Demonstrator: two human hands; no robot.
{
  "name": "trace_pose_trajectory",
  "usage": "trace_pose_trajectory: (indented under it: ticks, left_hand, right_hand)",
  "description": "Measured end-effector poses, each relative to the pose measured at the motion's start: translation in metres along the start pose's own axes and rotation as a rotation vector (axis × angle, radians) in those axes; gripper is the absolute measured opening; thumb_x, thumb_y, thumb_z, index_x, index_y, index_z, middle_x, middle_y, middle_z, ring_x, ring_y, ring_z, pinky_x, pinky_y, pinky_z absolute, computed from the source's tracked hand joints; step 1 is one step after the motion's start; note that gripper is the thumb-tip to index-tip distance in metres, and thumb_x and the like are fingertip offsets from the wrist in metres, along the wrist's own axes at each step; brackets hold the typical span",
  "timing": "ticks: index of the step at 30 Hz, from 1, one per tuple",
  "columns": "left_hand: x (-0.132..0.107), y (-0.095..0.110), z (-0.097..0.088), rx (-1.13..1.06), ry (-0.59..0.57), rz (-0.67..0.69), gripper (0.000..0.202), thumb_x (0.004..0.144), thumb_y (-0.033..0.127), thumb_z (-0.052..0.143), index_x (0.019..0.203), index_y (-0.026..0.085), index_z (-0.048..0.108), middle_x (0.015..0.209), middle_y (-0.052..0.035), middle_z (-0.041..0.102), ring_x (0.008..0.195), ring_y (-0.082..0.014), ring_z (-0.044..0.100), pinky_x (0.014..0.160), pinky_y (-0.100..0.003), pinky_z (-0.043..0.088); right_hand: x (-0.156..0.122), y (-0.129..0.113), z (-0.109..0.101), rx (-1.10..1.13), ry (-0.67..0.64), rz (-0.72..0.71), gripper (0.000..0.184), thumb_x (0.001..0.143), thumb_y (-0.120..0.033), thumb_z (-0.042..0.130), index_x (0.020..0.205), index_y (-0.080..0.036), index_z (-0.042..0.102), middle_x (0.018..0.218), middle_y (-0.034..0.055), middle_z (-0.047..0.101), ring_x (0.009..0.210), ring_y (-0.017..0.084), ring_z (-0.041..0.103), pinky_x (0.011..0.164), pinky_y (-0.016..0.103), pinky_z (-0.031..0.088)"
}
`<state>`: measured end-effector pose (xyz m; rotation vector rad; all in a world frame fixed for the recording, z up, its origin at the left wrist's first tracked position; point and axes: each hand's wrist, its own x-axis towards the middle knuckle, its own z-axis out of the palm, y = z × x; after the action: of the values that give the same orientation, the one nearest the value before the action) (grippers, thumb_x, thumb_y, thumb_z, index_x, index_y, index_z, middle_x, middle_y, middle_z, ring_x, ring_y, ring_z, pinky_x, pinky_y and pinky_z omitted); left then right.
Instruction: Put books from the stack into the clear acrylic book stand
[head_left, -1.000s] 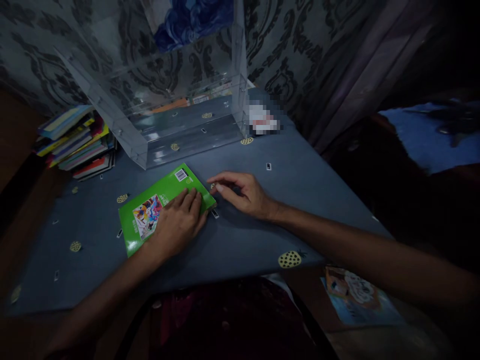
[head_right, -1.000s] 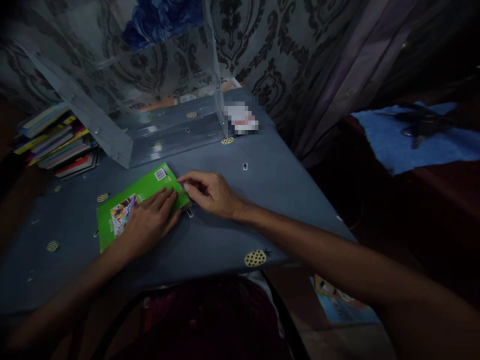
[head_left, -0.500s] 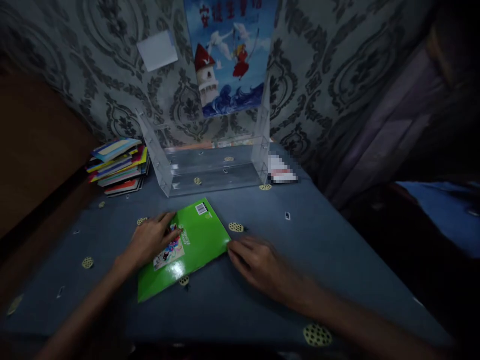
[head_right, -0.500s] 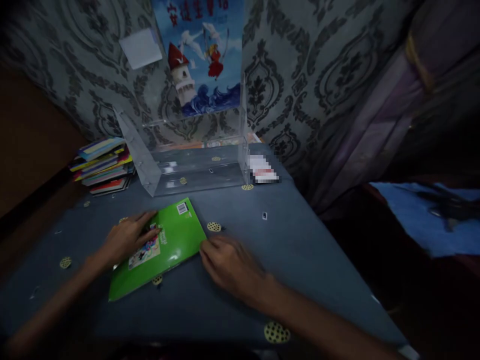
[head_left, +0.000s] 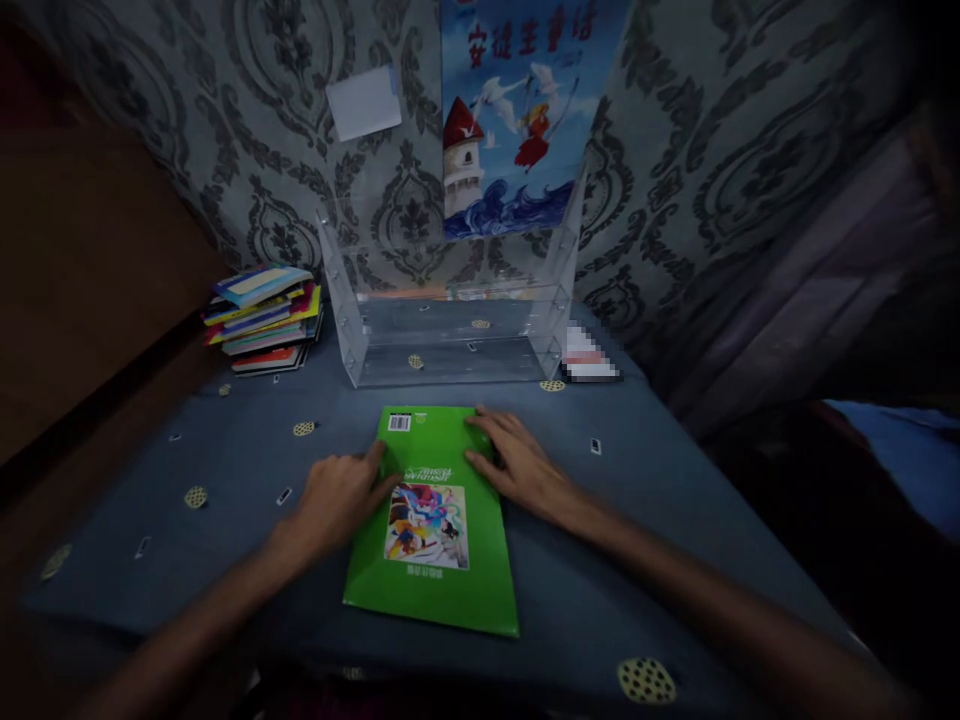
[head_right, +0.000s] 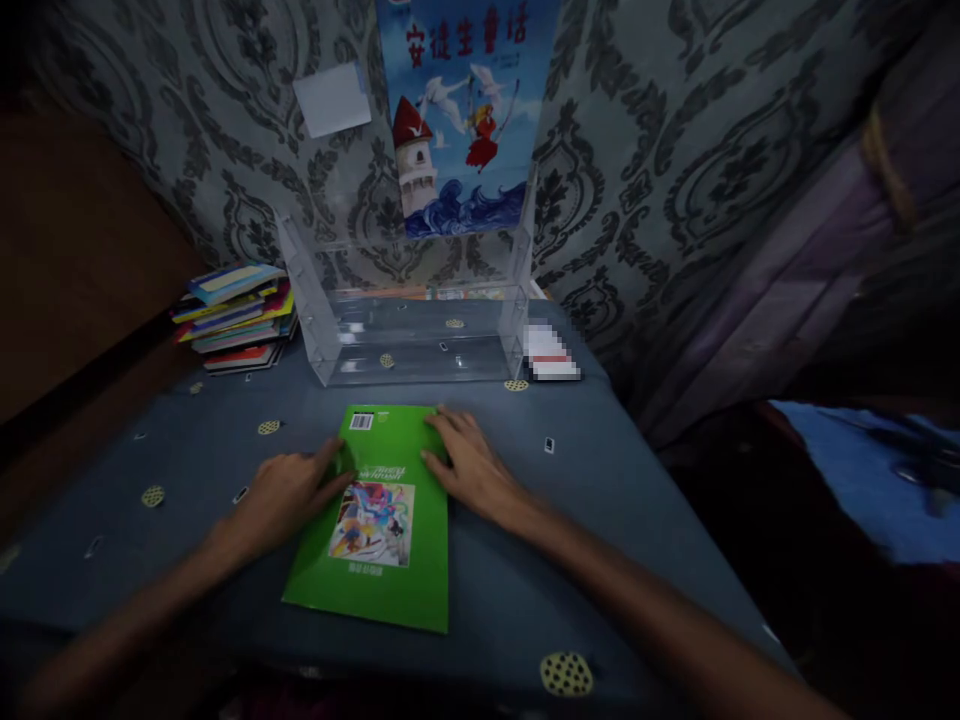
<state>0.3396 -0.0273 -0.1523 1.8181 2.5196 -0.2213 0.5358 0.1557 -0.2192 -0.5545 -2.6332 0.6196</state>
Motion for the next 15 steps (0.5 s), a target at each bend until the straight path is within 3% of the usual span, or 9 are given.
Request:
trace_pose_trajectory:
  ticks: [3, 6, 10, 15]
  left_hand:
    - [0.015, 0.000, 0.003, 0.017, 0.142, 0.043, 0.033, 0.103, 0.040, 0.046, 0.119, 0.017, 0.064, 0.114, -0.0145, 0.071, 0.105, -0.0289, 0.069, 0.080, -0.038, 0.058]
    - [0.035, -0.006, 0.020, -0.062, 0.267, 0.098, 0.039, 0.102, 0.039, 0.048, 0.131, 0.016, 0.058, 0.144, -0.0157, 0.057, 0.131, -0.0296, 0.056, 0.102, -0.043, 0.053]
    - [0.051, -0.014, 0.045, -0.196, 0.305, 0.135, 0.047, 0.103, 0.040, 0.045, 0.140, 0.013, 0.053, 0.151, -0.0154, 0.052, 0.138, -0.0285, 0.051, 0.113, -0.045, 0.045]
    - [0.051, -0.016, 0.053, -0.248, 0.321, 0.147, 0.052, 0.103, 0.044, 0.042, 0.141, 0.010, 0.053, 0.152, -0.0162, 0.051, 0.141, -0.0286, 0.049, 0.116, -0.047, 0.043]
  right_hand:
    - [0.010, 0.003, 0.005, -0.025, 0.034, -0.014, 0.045, 0.098, -0.037, 0.051, 0.133, -0.010, 0.057, 0.145, 0.0235, 0.054, 0.139, 0.036, 0.049, 0.113, 0.059, 0.042]
    - [0.010, 0.002, 0.010, -0.046, 0.056, -0.007, 0.047, 0.099, -0.037, 0.047, 0.138, -0.010, 0.054, 0.150, 0.0239, 0.049, 0.142, 0.037, 0.045, 0.115, 0.060, 0.040]
    - [0.008, 0.004, 0.015, -0.064, 0.054, -0.002, 0.055, 0.100, -0.042, 0.044, 0.146, -0.012, 0.046, 0.154, 0.0223, 0.046, 0.144, 0.036, 0.043, 0.116, 0.061, 0.040]
    - [0.010, 0.006, 0.016, -0.102, 0.036, 0.001, 0.061, 0.100, -0.045, 0.040, 0.149, -0.009, 0.043, 0.155, 0.0223, 0.045, 0.146, 0.035, 0.041, 0.118, 0.057, 0.037]
